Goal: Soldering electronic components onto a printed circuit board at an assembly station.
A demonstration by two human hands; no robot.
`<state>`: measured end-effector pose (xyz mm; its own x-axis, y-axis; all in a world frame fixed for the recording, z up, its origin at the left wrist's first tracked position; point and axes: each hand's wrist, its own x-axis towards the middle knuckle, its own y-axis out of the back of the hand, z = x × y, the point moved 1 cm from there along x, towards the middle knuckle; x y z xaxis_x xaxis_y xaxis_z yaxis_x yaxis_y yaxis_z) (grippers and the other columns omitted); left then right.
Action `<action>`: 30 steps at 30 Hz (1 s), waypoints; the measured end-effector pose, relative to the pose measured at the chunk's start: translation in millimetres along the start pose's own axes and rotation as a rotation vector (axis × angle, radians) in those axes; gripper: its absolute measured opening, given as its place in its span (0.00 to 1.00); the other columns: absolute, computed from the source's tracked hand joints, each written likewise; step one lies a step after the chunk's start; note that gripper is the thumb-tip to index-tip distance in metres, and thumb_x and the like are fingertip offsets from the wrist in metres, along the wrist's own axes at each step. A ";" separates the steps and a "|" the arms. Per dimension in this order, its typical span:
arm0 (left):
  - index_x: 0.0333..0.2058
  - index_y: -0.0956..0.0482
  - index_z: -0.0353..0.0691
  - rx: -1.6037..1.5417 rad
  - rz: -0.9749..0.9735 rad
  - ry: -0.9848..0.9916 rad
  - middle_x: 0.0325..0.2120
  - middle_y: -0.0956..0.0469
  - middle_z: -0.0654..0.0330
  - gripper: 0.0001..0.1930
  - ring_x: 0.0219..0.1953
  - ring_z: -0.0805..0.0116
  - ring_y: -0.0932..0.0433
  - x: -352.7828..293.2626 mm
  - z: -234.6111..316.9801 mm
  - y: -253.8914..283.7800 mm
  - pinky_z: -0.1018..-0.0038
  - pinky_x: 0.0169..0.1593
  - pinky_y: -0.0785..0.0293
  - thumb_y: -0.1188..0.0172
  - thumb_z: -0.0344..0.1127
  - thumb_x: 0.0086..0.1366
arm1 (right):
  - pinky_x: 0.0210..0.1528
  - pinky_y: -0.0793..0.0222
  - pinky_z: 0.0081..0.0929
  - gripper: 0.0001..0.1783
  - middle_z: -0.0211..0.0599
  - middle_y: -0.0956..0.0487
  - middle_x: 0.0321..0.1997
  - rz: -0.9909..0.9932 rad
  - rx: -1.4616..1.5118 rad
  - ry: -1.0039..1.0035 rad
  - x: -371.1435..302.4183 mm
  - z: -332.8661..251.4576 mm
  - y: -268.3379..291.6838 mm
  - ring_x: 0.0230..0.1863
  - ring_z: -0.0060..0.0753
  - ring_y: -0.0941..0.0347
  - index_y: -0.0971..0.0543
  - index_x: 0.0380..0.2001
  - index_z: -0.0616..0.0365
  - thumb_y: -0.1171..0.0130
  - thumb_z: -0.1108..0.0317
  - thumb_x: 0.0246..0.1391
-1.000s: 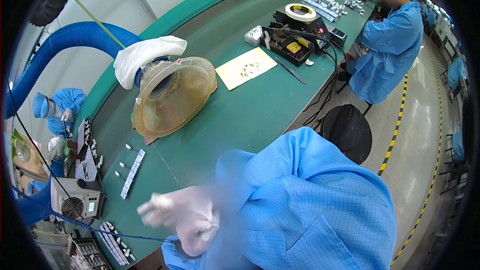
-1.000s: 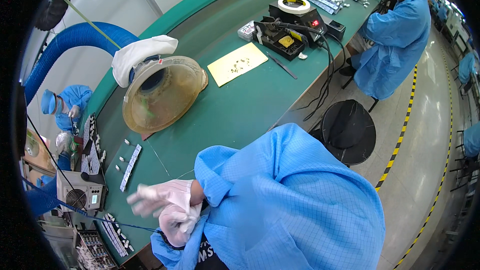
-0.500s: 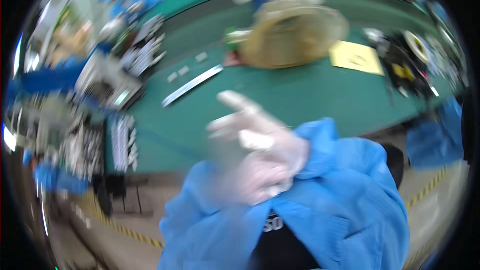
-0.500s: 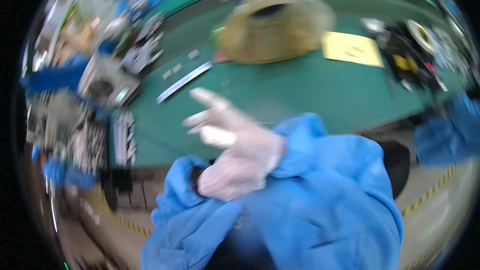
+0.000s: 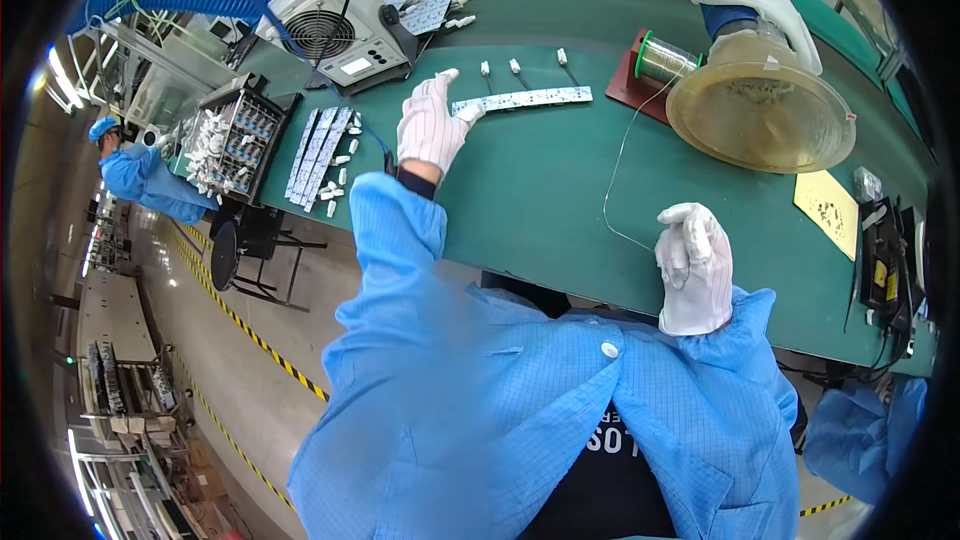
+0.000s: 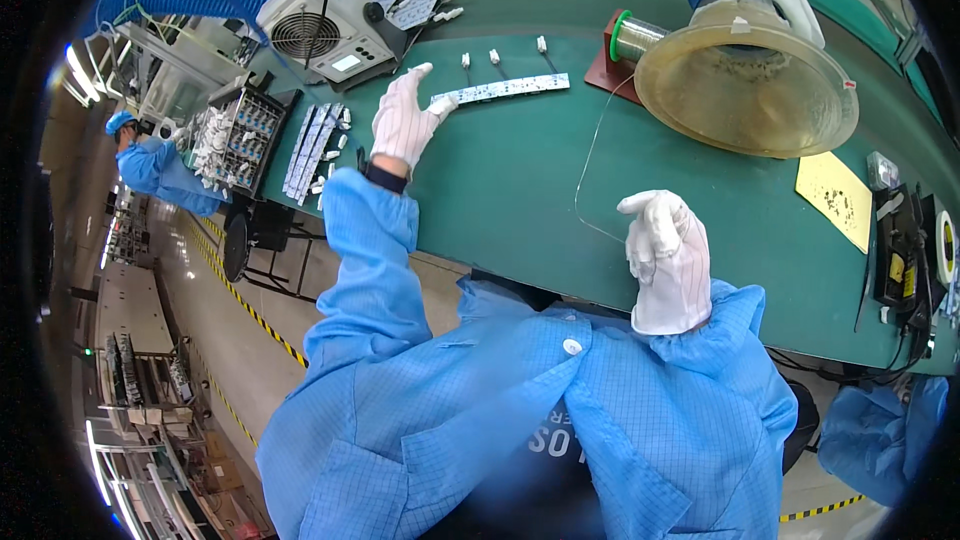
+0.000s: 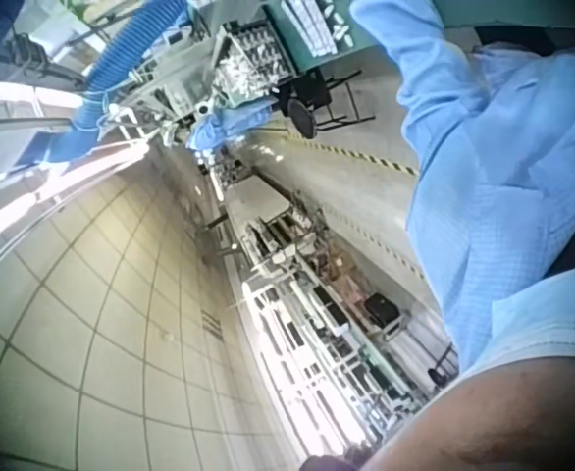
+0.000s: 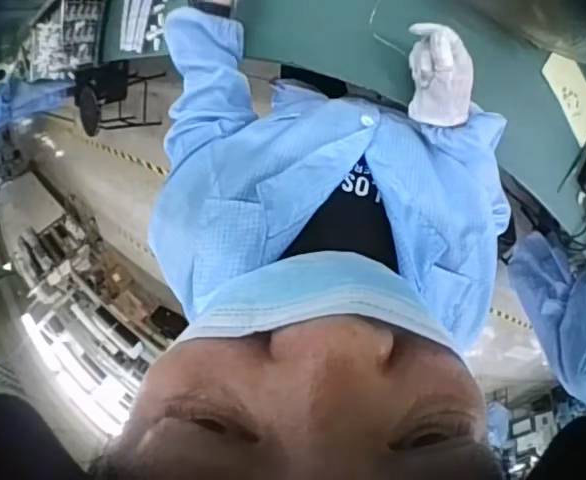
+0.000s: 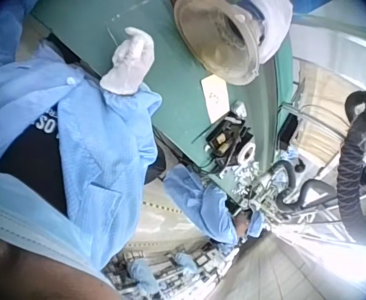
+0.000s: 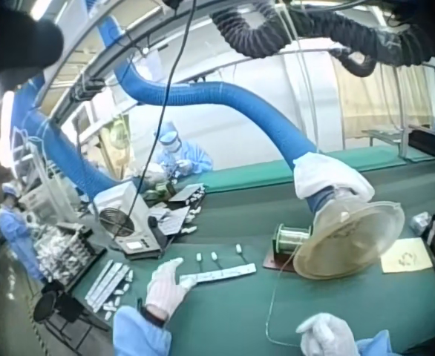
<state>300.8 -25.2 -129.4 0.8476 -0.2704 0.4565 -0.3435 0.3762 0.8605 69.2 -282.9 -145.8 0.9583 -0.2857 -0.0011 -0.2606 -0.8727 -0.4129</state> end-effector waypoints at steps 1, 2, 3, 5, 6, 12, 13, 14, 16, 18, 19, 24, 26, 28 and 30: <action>0.53 0.29 0.49 0.033 -0.012 0.012 0.51 0.28 0.57 0.29 0.54 0.54 0.31 0.6 -8.7 -14.7 0.60 0.55 0.33 0.34 0.49 0.53 | 0.17 0.52 0.15 0.18 0.22 0.39 0.11 0.003 -0.083 0.043 0.5 1.4 3.7 0.12 0.14 0.49 0.25 0.33 0.60 0.52 0.56 0.65; 0.52 0.28 0.50 0.066 -0.069 0.073 0.51 0.29 0.58 0.28 0.55 0.54 0.32 1.6 -16.7 -27.1 0.58 0.55 0.34 0.34 0.50 0.53 | 0.17 0.52 0.15 0.18 0.22 0.39 0.11 -0.029 -0.076 0.017 0.5 3.1 5.3 0.12 0.14 0.49 0.25 0.33 0.60 0.52 0.56 0.65; 0.49 0.25 0.50 0.056 -0.156 0.026 0.52 0.30 0.60 0.26 0.56 0.53 0.34 1.4 -22.9 -35.5 0.56 0.54 0.35 0.35 0.52 0.53 | 0.16 0.53 0.16 0.17 0.22 0.39 0.11 -0.033 -0.081 0.028 -0.4 3.4 6.7 0.12 0.14 0.49 0.25 0.33 0.60 0.51 0.56 0.65; 0.46 0.25 0.49 0.035 -0.049 -0.045 0.50 0.28 0.59 0.22 0.54 0.53 0.32 1.4 -27.0 -42.5 0.59 0.54 0.36 0.35 0.49 0.53 | 0.16 0.54 0.16 0.17 0.21 0.39 0.11 -0.040 -0.090 0.030 -1.7 2.9 7.5 0.12 0.13 0.50 0.24 0.32 0.60 0.51 0.56 0.64; 0.43 0.24 0.47 0.036 -0.014 -0.068 0.49 0.27 0.59 0.19 0.53 0.52 0.31 -0.8 -25.2 -41.7 0.61 0.55 0.36 0.34 0.47 0.54 | 0.19 0.50 0.16 0.16 0.23 0.37 0.13 -0.067 -0.108 0.019 -2.1 2.6 7.3 0.15 0.15 0.46 0.24 0.36 0.60 0.49 0.57 0.63; 0.37 0.24 0.41 -0.389 0.015 0.017 0.28 0.22 0.53 0.18 0.31 0.52 0.23 -27.9 11.3 8.3 0.63 0.35 0.28 0.37 0.48 0.57 | 0.53 0.37 0.31 0.27 0.35 0.26 0.41 0.002 -0.360 0.414 1.8 -2.4 -3.3 0.44 0.32 0.31 0.30 0.52 0.59 0.37 0.57 0.53; 0.37 0.24 0.41 -0.335 0.063 -0.099 0.27 0.22 0.53 0.17 0.31 0.53 0.23 -41.3 20.3 21.1 0.64 0.33 0.28 0.36 0.46 0.56 | 0.57 0.38 0.35 0.30 0.37 0.26 0.44 0.048 -0.674 0.708 6.3 -8.9 -6.5 0.48 0.36 0.31 0.30 0.52 0.58 0.36 0.53 0.51; 0.36 0.24 0.41 -0.281 0.112 -0.214 0.27 0.22 0.54 0.16 0.30 0.55 0.23 -55.0 29.6 33.1 0.65 0.32 0.28 0.34 0.44 0.55 | 0.60 0.39 0.38 0.33 0.40 0.25 0.48 0.099 -0.977 1.021 8.6 -14.9 -11.5 0.53 0.41 0.31 0.30 0.52 0.57 0.35 0.48 0.49; 0.33 0.21 0.43 -0.316 0.040 -0.206 0.29 0.23 0.57 0.11 0.30 0.59 0.23 -79.3 48.2 52.1 0.67 0.30 0.28 0.33 0.39 0.53 | 0.62 0.41 0.42 0.36 0.42 0.25 0.49 0.053 -1.145 1.076 10.2 -27.1 -21.1 0.55 0.45 0.32 0.29 0.52 0.57 0.36 0.44 0.46; 0.31 0.19 0.46 -0.124 0.106 -0.495 0.31 0.23 0.59 0.07 0.29 0.62 0.23 -90.2 64.7 69.8 0.69 0.29 0.27 0.35 0.37 0.53 | 0.64 0.44 0.49 0.40 0.42 0.26 0.50 -0.012 -1.331 1.152 11.3 -35.5 -35.2 0.57 0.49 0.33 0.27 0.50 0.56 0.37 0.38 0.39; 0.30 0.19 0.47 -0.187 0.063 -0.491 0.33 0.23 0.59 0.05 0.29 0.63 0.22 -96.1 72.2 77.1 0.70 0.29 0.27 0.35 0.36 0.53 | 0.64 0.45 0.49 0.33 0.35 0.24 0.47 -0.015 -1.316 1.083 10.6 -36.3 -42.9 0.54 0.44 0.31 0.24 0.45 0.50 0.33 0.44 0.36; 0.33 0.21 0.41 -0.451 -0.083 -0.236 0.28 0.22 0.58 0.13 0.27 0.61 0.22 -110.0 93.2 96.1 0.69 0.31 0.27 0.34 0.41 0.52 | 0.65 0.46 0.50 0.23 0.19 0.22 0.34 -0.012 -1.323 1.086 12.5 -33.7 -58.6 0.44 0.32 0.28 0.19 0.35 0.38 0.28 0.52 0.30; 0.34 0.23 0.38 -0.461 -0.087 -0.216 0.26 0.21 0.57 0.18 0.27 0.59 0.22 -111.6 95.0 96.2 0.67 0.33 0.27 0.32 0.44 0.51 | 0.64 0.44 0.52 0.20 0.25 0.21 0.34 -0.003 -1.273 1.213 9.1 -34.3 -56.0 0.42 0.34 0.27 0.18 0.35 0.44 0.31 0.51 0.37; 0.33 0.24 0.37 -0.523 0.019 -0.243 0.28 0.21 0.55 0.19 0.29 0.57 0.21 -112.6 95.3 94.5 0.67 0.35 0.26 0.32 0.45 0.51 | 0.65 0.44 0.52 0.16 0.25 0.21 0.33 -0.017 -1.292 1.161 6.2 -35.4 -53.5 0.43 0.33 0.28 0.18 0.32 0.44 0.31 0.53 0.37; 0.34 0.24 0.36 -0.574 0.030 -0.240 0.29 0.21 0.55 0.20 0.30 0.56 0.21 -112.3 92.0 93.3 0.67 0.36 0.26 0.31 0.44 0.50 | 0.64 0.43 0.53 0.22 0.31 0.21 0.38 -0.095 -1.344 1.189 2.6 -42.6 -48.6 0.45 0.37 0.28 0.20 0.36 0.47 0.30 0.52 0.36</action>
<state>136.3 -41.3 -79.6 0.7034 -0.4188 0.5744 -0.0370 0.7853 0.6180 79.4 -258.1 -86.9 0.5430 0.2062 0.8140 -0.7027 -0.4191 0.5749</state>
